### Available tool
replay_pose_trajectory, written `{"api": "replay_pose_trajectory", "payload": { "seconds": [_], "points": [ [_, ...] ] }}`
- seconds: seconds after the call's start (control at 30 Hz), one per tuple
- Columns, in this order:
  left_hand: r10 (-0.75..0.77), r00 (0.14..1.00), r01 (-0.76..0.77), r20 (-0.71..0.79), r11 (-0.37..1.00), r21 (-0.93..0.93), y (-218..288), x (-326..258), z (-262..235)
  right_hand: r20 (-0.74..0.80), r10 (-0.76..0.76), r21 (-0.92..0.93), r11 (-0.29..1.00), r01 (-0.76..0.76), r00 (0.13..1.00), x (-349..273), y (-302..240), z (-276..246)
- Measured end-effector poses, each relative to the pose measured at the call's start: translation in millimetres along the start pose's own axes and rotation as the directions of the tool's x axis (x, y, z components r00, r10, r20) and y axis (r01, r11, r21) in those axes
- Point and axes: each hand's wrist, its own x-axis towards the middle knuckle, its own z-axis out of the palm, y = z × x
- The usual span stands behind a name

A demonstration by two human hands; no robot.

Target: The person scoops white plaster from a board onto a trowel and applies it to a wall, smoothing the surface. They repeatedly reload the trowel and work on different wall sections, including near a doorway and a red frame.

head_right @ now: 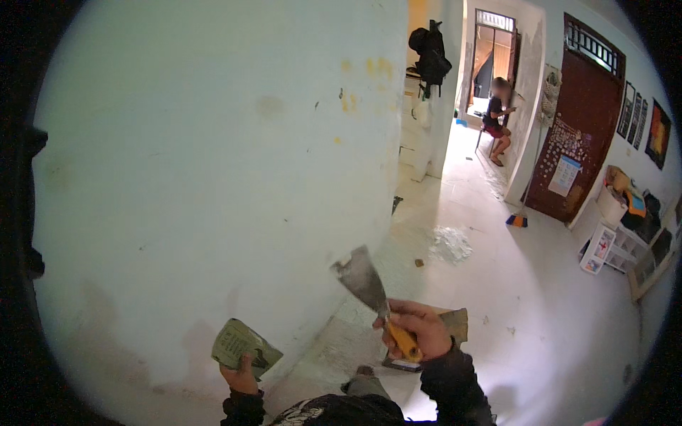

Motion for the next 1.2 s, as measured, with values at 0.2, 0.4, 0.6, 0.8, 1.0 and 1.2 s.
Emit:
{"api": "replay_pose_trajectory", "payload": {
  "seconds": [0.2, 0.4, 0.6, 0.8, 1.0, 1.2],
  "points": [
    [-0.028, 0.995, 0.021, 0.093, 0.997, 0.073, 12, 40, 23, -0.115, -0.195, -0.409, 0.903, 0.133, 0.974, 103, -69, -24],
    [0.015, 1.0, -0.011, -0.027, 0.99, 0.137, 7, 95, 75, -0.103, -0.275, -0.639, 0.755, 0.148, 0.956, 245, -158, -39],
    [0.571, 0.758, -0.62, 0.317, 0.478, 0.622, 44, 181, 124, 0.054, -0.272, -0.878, 0.445, 0.176, 0.961, 377, -256, -34],
    [0.595, 0.709, -0.545, 0.379, 0.12, 0.83, 21, 226, 132, 0.098, -0.171, -0.963, 0.231, 0.136, 0.98, 441, -307, -12],
    [0.5, 0.733, -0.501, 0.461, -0.061, 0.863, -2, 239, 108, 0.14, -0.138, -0.974, 0.157, 0.162, 0.98, 454, -310, 11],
    [0.434, 0.763, -0.555, 0.48, 0.058, 0.83, 0, 232, 115, 0.114, -0.17, -0.976, 0.167, 0.143, 0.979, 460, -304, 14]
  ]
}}
